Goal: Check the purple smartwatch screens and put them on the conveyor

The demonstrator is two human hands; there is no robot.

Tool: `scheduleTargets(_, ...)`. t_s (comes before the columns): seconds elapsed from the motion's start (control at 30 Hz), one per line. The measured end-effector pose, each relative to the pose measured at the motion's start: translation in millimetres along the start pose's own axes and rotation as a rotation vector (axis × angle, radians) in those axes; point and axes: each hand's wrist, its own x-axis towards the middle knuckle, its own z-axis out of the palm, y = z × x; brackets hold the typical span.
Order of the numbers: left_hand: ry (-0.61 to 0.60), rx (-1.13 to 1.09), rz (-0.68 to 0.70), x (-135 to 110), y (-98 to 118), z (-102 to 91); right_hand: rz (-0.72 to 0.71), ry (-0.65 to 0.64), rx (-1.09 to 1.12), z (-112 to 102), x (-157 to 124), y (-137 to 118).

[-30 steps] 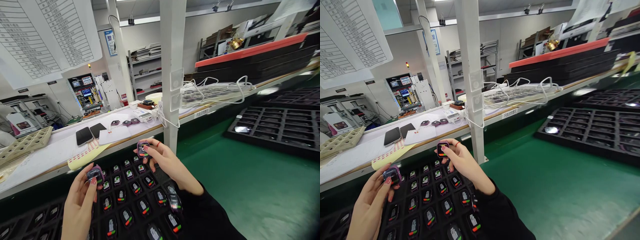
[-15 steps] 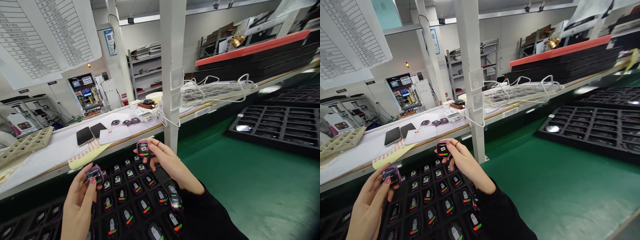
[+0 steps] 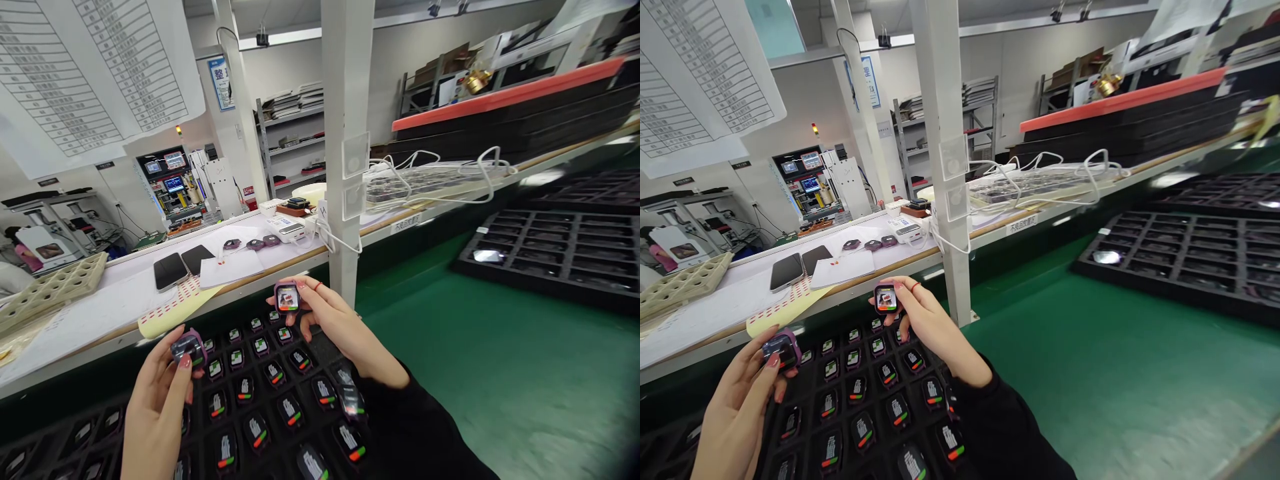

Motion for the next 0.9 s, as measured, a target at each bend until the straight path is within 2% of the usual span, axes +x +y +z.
scheduleTargets(0.23, 0.006, 0.002, -0.003, 0.0, -0.1, -1.1, -0.002, -0.025, 0.085, -3.1, 1.7, 6.2)
scheduleTargets(0.53, 0.002, 0.003, 0.022, 0.1, 1.4, 0.3, 0.007, -0.081, 0.078, -4.9, 0.8, 3.1)
scheduleTargets(0.9, -0.002, -0.002, 0.034, 0.4, -0.7, 0.0, -0.009, -0.042, 0.023, -9.0, 8.1, 5.1)
